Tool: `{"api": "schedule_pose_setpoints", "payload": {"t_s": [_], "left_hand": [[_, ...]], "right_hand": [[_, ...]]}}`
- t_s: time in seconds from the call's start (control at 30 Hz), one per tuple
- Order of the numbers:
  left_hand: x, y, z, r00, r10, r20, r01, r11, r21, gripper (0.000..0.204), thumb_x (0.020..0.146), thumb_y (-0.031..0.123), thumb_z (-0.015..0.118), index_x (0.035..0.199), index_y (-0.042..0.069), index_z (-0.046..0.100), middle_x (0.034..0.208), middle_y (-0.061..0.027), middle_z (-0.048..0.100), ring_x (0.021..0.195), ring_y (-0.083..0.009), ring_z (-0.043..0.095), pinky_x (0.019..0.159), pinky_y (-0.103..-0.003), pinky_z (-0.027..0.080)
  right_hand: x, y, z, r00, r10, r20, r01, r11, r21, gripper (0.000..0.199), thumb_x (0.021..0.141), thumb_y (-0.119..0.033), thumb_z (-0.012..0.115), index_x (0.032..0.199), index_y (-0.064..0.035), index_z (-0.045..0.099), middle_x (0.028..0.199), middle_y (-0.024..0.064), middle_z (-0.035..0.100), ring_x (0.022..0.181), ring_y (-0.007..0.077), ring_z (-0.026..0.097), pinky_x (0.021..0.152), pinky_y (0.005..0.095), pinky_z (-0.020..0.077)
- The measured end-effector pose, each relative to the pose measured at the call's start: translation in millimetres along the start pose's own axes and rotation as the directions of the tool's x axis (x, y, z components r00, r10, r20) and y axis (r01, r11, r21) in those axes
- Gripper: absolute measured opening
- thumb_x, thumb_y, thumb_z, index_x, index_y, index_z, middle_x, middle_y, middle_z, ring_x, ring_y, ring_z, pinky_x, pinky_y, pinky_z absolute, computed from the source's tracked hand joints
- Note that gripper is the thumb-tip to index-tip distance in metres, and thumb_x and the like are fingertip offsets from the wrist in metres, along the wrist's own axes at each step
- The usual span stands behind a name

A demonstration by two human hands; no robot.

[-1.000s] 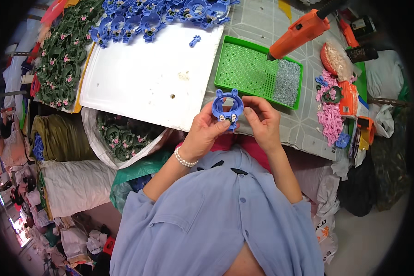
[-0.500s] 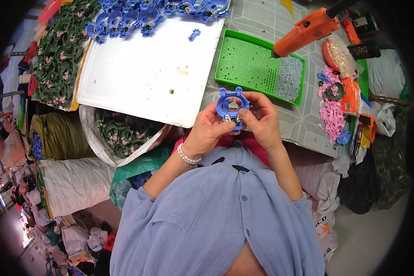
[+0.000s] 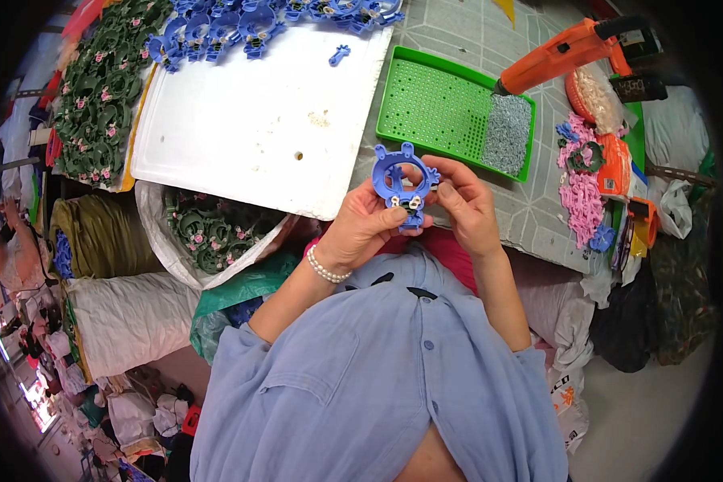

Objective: Manually assembling plastic toy components using a handheld assembly tool.

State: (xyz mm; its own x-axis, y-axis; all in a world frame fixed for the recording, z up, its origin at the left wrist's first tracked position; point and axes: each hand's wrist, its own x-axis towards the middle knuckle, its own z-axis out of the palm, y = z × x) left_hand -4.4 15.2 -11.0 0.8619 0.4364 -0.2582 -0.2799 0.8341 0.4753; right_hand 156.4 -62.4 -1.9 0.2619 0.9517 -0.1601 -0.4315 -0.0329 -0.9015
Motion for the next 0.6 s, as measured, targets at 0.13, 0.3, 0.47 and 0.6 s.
{"api": "schedule_pose_setpoints", "payload": {"t_s": [0.13,0.3,0.47,0.6], "left_hand": [[-1.7,-1.6,-1.8,0.998,-0.065,0.023,0.066,0.997,-0.047,0.049,0.083,0.005,0.062,0.127,0.006,0.042,0.117,-0.0117,0.054,0.091,-0.0271,0.063,0.073,-0.030,0.053],[-0.1,1.0,-0.3,0.988,-0.155,0.013,0.155,0.983,-0.100,0.048,0.081,0.004,0.063,0.125,0.003,0.042,0.112,-0.0093,0.055,0.091,-0.0276,0.063,0.073,-0.031,0.053],[1.0,6.3,11.4,0.992,-0.119,-0.043,0.117,0.992,-0.048,0.044,0.080,0.004,0.063,0.120,0.001,0.045,0.108,-0.0088,0.056,0.085,-0.0228,0.063,0.072,-0.031,0.053],[4.5,1.2,11.9,0.991,-0.053,-0.127,0.069,0.990,0.122,0.043,0.078,0.008,0.066,0.116,0.002,0.047,0.098,-0.0082,0.058,0.075,-0.0211,0.063,0.063,-0.030,0.051]], "right_hand": [[-0.7,2.9,-1.8,0.998,-0.037,0.046,0.040,0.996,-0.085,0.028,0.090,-0.010,0.052,0.115,0.0023,0.052,0.097,0.0080,0.062,0.089,0.0104,0.058,0.080,0.0245,0.0468],[0.9,4.7,-5.0,0.999,-0.031,0.020,0.033,0.992,-0.122,0.024,0.090,-0.009,0.053,0.111,0.0017,0.055,0.094,0.0074,0.064,0.085,0.0098,0.059,0.078,0.0241,0.0477],[1.1,4.7,-6.9,1.000,-0.001,-0.001,0.001,0.995,-0.096,0.023,0.089,-0.008,0.054,0.110,0.0024,0.055,0.094,0.0084,0.064,0.084,0.0103,0.060,0.077,0.0241,0.0479],[-2.9,10.1,-9.0,0.996,0.049,-0.072,-0.060,0.987,-0.152,0.030,0.088,-0.009,0.056,0.115,0.0032,0.053,0.095,0.0080,0.064,0.085,0.0101,0.059,0.079,0.0253,0.0472]]}}
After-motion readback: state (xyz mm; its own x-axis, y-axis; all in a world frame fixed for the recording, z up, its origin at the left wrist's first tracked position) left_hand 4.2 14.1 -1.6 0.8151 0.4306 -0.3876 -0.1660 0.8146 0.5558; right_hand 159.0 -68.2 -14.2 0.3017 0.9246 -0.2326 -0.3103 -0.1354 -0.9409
